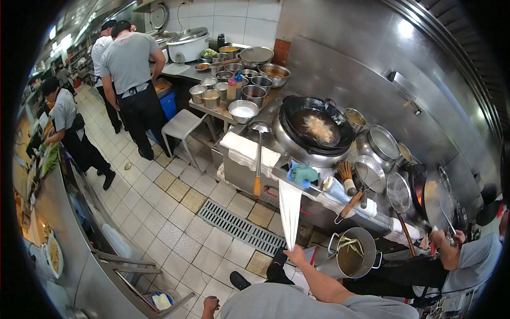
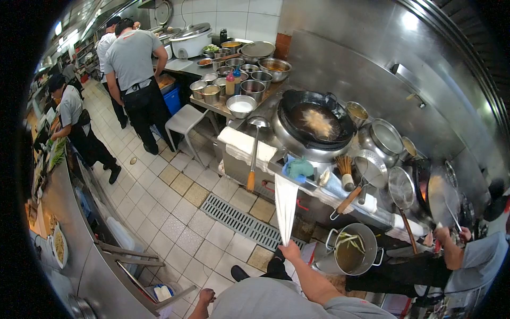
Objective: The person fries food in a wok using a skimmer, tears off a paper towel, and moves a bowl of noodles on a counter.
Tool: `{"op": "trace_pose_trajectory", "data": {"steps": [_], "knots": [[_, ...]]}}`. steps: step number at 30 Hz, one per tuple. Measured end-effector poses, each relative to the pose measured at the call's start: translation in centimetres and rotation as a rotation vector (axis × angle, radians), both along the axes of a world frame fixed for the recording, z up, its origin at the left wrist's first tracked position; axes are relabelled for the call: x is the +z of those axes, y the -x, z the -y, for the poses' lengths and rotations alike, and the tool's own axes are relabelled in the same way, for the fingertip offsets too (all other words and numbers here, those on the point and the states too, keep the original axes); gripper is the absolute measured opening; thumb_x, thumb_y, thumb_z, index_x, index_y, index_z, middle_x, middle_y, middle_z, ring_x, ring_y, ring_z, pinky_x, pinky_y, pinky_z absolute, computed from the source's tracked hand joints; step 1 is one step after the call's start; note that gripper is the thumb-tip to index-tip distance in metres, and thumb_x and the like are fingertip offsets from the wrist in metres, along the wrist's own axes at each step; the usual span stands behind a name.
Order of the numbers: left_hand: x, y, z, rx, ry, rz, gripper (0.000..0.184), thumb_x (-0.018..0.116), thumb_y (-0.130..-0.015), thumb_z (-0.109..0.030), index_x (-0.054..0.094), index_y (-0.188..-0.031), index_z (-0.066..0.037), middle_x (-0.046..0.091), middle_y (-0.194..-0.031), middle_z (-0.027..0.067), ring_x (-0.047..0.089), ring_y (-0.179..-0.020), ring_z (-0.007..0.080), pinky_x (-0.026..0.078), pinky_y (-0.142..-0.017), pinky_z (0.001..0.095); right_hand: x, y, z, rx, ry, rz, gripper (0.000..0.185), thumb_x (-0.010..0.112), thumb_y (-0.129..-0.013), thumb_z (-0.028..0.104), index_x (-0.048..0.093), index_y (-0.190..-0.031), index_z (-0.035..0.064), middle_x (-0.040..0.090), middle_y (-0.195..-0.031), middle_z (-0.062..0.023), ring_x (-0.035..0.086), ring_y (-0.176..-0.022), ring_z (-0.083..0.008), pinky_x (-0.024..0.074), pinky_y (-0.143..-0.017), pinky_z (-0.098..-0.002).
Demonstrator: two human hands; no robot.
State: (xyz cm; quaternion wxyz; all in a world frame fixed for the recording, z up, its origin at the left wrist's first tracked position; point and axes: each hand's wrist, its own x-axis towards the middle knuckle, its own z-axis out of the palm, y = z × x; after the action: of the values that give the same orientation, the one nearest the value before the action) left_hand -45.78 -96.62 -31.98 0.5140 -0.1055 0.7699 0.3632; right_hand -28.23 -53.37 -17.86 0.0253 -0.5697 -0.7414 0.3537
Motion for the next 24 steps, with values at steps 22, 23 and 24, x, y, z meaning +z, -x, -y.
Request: {"op": "trace_pose_trajectory", "data": {"steps": [22,23,24], "knots": [[1.0,-0.1,-0.2,-0.017,-0.004,-0.001,0.027,0.053,-0.067,-0.002,0.056,-0.094,0.003,0.059,-0.068,0.0123,0.059,-0.050,0.0202,0.050,-0.043,0.0312,1.0,-0.1,0.2,0.004,-0.014,0.006,0.046,0.065,-0.065,0.033,0.055,-0.093,-0.0013,0.057,-0.092,-0.0239,0.055,-0.090,-0.0361,0.0435,-0.077,-0.0406],[1.0,-0.1,-0.2,-0.010,0.000,-0.002,0.027,0.053,-0.067,-0.003,0.056,-0.094,0.003,0.059,-0.068,0.0122,0.059,-0.050,0.0201,0.050,-0.043,0.0314,1.3,0.0,0.2,0.002,-0.010,0.006,0.046,0.065,-0.065,0.033,0.055,-0.093,-0.0014,0.057,-0.092,-0.0240,0.055,-0.090,-0.0361,0.0435,-0.077,-0.0407],[1.1,-0.1,-0.2,-0.003,0.004,-0.003,0.027,0.054,-0.067,-0.003,0.056,-0.094,0.003,0.059,-0.068,0.0122,0.059,-0.050,0.0200,0.050,-0.043,0.0315,1.4,0.0,0.2,0.001,-0.007,0.007,0.045,0.065,-0.065,0.033,0.055,-0.093,-0.0015,0.057,-0.092,-0.0241,0.055,-0.089,-0.0360,0.0436,-0.077,-0.0407]]}}
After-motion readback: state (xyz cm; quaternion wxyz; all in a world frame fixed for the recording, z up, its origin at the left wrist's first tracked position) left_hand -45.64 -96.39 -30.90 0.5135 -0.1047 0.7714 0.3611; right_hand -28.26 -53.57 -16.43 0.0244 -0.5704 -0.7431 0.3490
